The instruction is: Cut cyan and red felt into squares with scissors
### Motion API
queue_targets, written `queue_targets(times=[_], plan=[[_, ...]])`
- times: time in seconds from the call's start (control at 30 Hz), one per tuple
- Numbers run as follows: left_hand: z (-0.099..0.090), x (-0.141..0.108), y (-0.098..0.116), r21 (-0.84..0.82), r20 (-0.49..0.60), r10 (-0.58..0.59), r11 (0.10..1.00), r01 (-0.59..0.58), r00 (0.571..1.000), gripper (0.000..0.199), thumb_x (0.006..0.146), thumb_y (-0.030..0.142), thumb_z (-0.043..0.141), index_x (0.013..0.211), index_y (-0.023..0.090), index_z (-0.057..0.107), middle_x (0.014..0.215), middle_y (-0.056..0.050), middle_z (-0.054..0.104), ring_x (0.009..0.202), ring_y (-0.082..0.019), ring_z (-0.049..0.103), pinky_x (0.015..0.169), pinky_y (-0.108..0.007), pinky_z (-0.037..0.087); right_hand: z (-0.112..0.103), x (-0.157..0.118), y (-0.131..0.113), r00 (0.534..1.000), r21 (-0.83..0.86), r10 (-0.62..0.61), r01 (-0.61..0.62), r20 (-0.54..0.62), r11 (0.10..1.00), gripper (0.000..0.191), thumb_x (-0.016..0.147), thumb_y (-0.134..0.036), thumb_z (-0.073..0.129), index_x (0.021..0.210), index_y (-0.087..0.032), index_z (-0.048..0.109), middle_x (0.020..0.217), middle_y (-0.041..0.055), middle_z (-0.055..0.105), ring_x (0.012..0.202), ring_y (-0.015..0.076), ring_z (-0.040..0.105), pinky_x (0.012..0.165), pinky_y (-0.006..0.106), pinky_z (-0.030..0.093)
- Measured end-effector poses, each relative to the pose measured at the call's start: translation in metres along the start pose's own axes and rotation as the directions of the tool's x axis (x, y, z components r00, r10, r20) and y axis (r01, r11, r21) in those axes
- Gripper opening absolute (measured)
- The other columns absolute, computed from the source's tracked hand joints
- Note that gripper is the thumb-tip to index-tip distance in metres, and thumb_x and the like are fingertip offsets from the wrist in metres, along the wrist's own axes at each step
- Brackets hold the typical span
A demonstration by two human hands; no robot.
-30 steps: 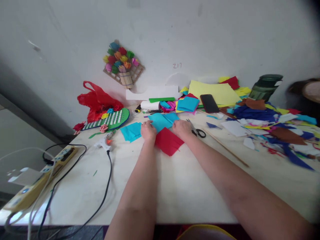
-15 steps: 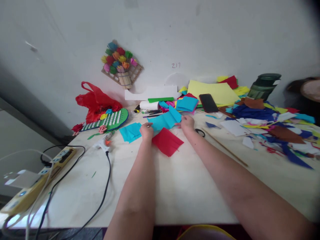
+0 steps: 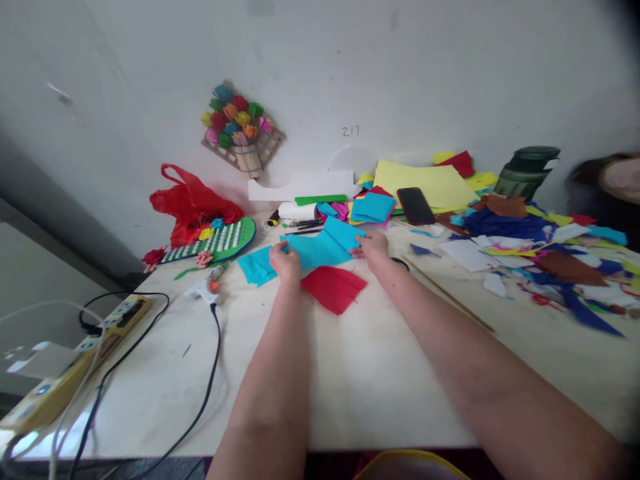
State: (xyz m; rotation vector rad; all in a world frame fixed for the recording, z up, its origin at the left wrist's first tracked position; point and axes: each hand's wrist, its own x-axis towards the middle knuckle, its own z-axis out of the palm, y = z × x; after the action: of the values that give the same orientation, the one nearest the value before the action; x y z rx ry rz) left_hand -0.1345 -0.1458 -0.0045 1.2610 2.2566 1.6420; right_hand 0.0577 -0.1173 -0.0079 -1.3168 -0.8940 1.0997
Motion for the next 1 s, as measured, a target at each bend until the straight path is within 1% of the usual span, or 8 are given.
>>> queue_targets(times=[0.07, 0.17, 0.33, 0.4, 0.6, 0.77, 0.9, 1.0], plan=[[0.000, 0.000, -0.001, -0.016, -0.053, 0.012, 1.000, -0.013, 0.999, 0.030, 0.073, 0.009, 0.053, 0.100, 0.008, 0.064, 0.105, -0.015, 0.061, 0.101, -0.023, 0.057, 0.094, -0.034, 0.039, -0.001, 0.002, 0.001, 0.999, -0.057, -0.023, 0.021, -0.032, 0.998, 0.001, 0.079, -0.013, 0.051, 0.080, -0.014, 0.051, 0.038, -0.0056, 0.047, 0.036, 0.0136, 0.055, 0.032, 0.019, 0.043], [0.000, -0.001, -0.002, -0.035, -0.138, 0.020, 0.999, -0.025, 0.990, 0.030, 0.073, 0.008, 0.051, 0.101, 0.009, 0.063, 0.106, -0.014, 0.060, 0.104, -0.022, 0.055, 0.095, -0.035, 0.039, -0.002, 0.005, 0.005, 0.991, -0.152, -0.113, 0.101, -0.070, 0.983, 0.004, 0.079, -0.016, 0.051, 0.078, -0.014, 0.054, 0.035, -0.0066, 0.044, 0.033, 0.0123, 0.052, 0.029, 0.017, 0.039], [0.002, -0.007, -0.002, 0.003, -0.166, 0.026, 1.000, -0.026, 0.986, 0.039, 0.073, 0.009, 0.051, 0.111, 0.008, 0.058, 0.109, -0.015, 0.057, 0.108, -0.022, 0.052, 0.097, -0.031, 0.037, -0.001, 0.007, 0.008, 0.983, -0.163, -0.168, 0.155, -0.069, 0.974, 0.013, 0.083, -0.024, 0.048, 0.082, -0.014, 0.056, 0.038, -0.0062, 0.044, 0.034, 0.0122, 0.053, 0.030, 0.017, 0.039], [0.002, -0.011, 0.000, 0.037, -0.138, 0.033, 0.999, -0.028, 0.990, 0.043, 0.073, 0.012, 0.052, 0.116, 0.009, 0.055, 0.114, -0.015, 0.054, 0.109, -0.023, 0.052, 0.097, -0.032, 0.038, 0.002, 0.007, 0.006, 0.990, -0.118, -0.134, 0.127, -0.053, 0.985, 0.014, 0.084, -0.024, 0.047, 0.086, -0.013, 0.056, 0.044, -0.0045, 0.048, 0.037, 0.0127, 0.056, 0.032, 0.018, 0.042], [-0.008, -0.020, 0.005, 0.151, 0.040, 0.063, 0.986, -0.069, 0.997, 0.051, 0.074, 0.028, 0.056, 0.122, 0.013, 0.052, 0.125, -0.013, 0.049, 0.115, -0.026, 0.048, 0.096, -0.035, 0.038, 0.001, -0.001, -0.009, 0.998, -0.025, -0.063, 0.062, -0.028, 0.998, 0.018, 0.084, -0.022, 0.047, 0.098, -0.013, 0.055, 0.058, -0.0007, 0.055, 0.046, 0.0141, 0.061, 0.038, 0.021, 0.048], [-0.029, -0.030, 0.005, 0.125, 0.088, 0.045, 0.991, -0.056, 0.995, 0.049, 0.077, 0.032, 0.054, 0.122, 0.013, 0.052, 0.127, -0.014, 0.048, 0.117, -0.025, 0.046, 0.099, -0.035, 0.036, -0.011, -0.021, -0.005, 0.991, -0.030, -0.074, 0.072, -0.108, 0.997, 0.029, 0.081, -0.014, 0.045, 0.109, -0.013, 0.053, 0.070, 0.0029, 0.061, 0.048, 0.0134, 0.061, 0.040, 0.022, 0.047], [-0.047, -0.040, 0.003, 0.068, -0.028, 0.034, 0.997, -0.032, 0.999, 0.048, 0.077, 0.025, 0.053, 0.123, 0.012, 0.051, 0.123, -0.014, 0.050, 0.114, -0.023, 0.049, 0.098, -0.032, 0.037, -0.021, -0.034, 0.008, 0.968, -0.218, -0.177, 0.137, -0.178, 0.966, 0.036, 0.076, -0.013, 0.043, 0.110, -0.016, 0.057, 0.084, 0.0052, 0.066, 0.049, 0.0123, 0.060, 0.045, 0.023, 0.046], [-0.055, -0.047, 0.002, 0.028, -0.131, 0.010, 1.000, -0.007, 0.991, 0.048, 0.075, 0.016, 0.051, 0.123, 0.010, 0.051, 0.121, -0.015, 0.050, 0.112, -0.023, 0.050, 0.097, -0.031, 0.038, -0.027, -0.042, 0.012, 0.945, -0.465, -0.300, 0.210, -0.128, 0.860, 0.033, 0.076, -0.013, 0.040, 0.097, -0.017, 0.066, 0.087, 0.0061, 0.068, 0.066, 0.0161, 0.063, 0.061, 0.026, 0.048]])
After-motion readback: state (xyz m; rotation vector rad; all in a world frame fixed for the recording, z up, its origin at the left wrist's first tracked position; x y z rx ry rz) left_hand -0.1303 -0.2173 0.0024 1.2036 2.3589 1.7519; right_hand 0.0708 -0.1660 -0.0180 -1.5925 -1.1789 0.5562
